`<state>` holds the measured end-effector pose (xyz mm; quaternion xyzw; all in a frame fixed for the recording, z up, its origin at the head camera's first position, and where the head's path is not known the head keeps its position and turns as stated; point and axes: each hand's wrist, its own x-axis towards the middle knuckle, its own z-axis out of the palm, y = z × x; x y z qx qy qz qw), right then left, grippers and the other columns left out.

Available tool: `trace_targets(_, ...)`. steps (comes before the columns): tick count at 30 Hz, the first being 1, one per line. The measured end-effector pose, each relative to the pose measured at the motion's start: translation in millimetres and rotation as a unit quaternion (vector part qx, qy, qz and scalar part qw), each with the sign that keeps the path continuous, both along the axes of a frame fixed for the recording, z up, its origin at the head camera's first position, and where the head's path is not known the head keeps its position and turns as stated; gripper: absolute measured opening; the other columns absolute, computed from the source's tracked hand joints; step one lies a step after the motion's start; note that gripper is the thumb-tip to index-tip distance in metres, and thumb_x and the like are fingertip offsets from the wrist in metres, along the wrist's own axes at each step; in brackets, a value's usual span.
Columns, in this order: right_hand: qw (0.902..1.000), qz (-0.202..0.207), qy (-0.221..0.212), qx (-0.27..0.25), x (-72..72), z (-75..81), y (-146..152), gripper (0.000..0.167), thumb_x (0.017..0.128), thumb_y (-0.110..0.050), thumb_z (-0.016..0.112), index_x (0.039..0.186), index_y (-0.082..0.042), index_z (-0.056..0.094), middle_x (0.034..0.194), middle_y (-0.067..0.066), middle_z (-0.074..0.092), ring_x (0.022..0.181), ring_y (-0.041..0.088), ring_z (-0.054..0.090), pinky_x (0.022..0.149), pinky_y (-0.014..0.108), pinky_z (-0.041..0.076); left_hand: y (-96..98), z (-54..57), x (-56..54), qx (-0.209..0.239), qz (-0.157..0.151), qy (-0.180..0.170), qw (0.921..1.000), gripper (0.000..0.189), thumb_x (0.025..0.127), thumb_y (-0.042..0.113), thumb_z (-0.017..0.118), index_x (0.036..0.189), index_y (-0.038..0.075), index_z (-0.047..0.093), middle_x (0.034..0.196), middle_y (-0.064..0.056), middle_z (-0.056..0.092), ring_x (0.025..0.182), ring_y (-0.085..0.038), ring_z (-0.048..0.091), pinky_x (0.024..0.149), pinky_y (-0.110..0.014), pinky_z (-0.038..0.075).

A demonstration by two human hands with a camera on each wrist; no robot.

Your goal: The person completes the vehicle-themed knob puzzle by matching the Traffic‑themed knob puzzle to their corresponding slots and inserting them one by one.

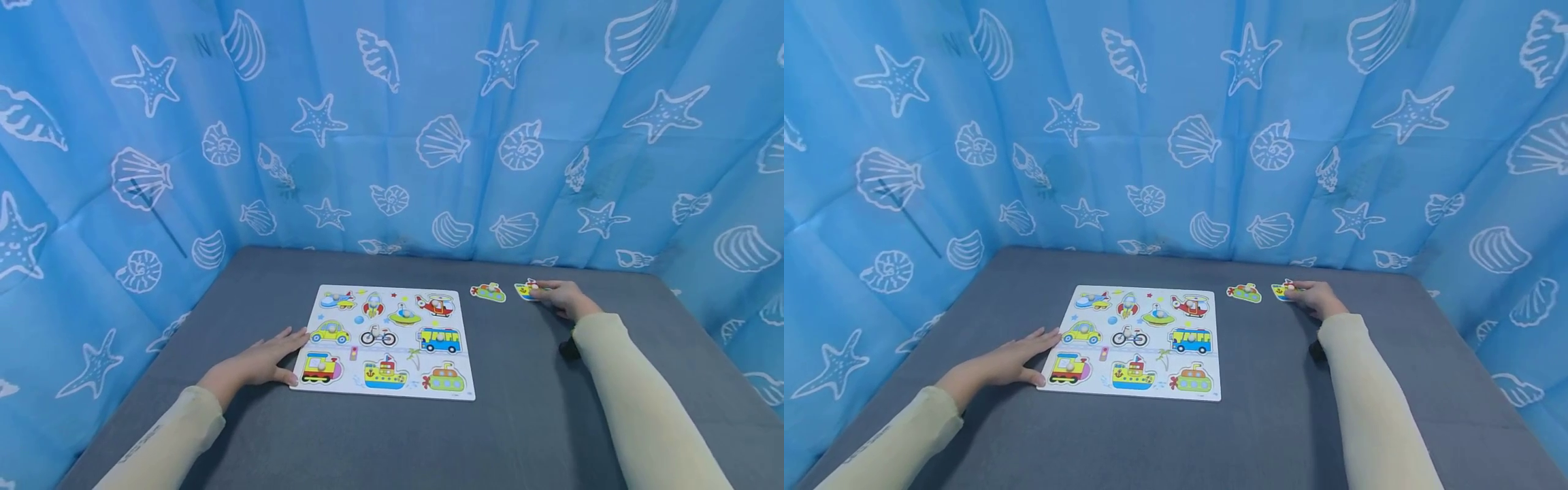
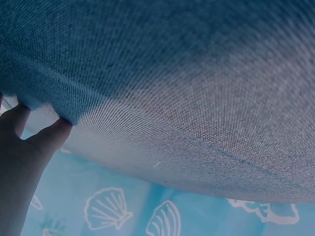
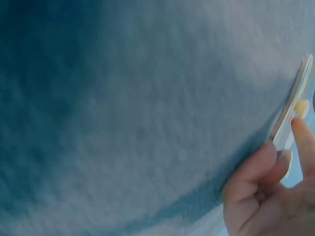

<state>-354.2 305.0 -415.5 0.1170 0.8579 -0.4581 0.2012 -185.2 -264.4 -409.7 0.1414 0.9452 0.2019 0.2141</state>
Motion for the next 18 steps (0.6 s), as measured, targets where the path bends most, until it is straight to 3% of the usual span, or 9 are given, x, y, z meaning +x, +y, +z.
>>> trace_targets(4,0.9998,-0.004,-0.004,0.018,-2.7,-0.3,4,0.070,0.097,-0.035,0.057,0.153,-0.008,0.023,0.152,0.030,0.019,0.133,0.040,0.028,0.102,0.052,0.036,1.8,0.2,-0.7,-0.004,0.003,-0.002,1.0000,0.098,0.079,0.045,0.076,0.154,0.008,0.024,0.160,-0.016,0.019,0.146,-0.041,0.009,0.107,-0.069,0.008)
trace_targets(12,0.9990,-0.042,0.001,0.014,-7.2,-1.3,-1,0.059,0.099,-0.028,0.056,0.148,-0.003,0.036,0.151,0.027,0.027,0.128,0.036,0.035,0.098,0.050,0.040,1.2,0.4,0.5,-0.003,0.008,-0.003,1.0000,0.099,0.079,0.045,0.076,0.154,0.009,0.024,0.160,-0.016,0.019,0.145,-0.042,0.009,0.107,-0.070,0.008)
trace_targets(18,0.9971,-0.072,0.019,0.015,-2.0,-0.4,-7,0.044,0.095,-0.023,0.062,0.130,0.004,0.055,0.142,0.027,0.040,0.124,0.037,0.041,0.097,0.054,0.039,2.3,-0.2,1.2,-0.004,0.009,-0.004,0.9999,0.098,0.078,0.046,0.076,0.154,0.010,0.025,0.160,-0.015,0.019,0.145,-0.042,0.009,0.106,-0.071,0.008)
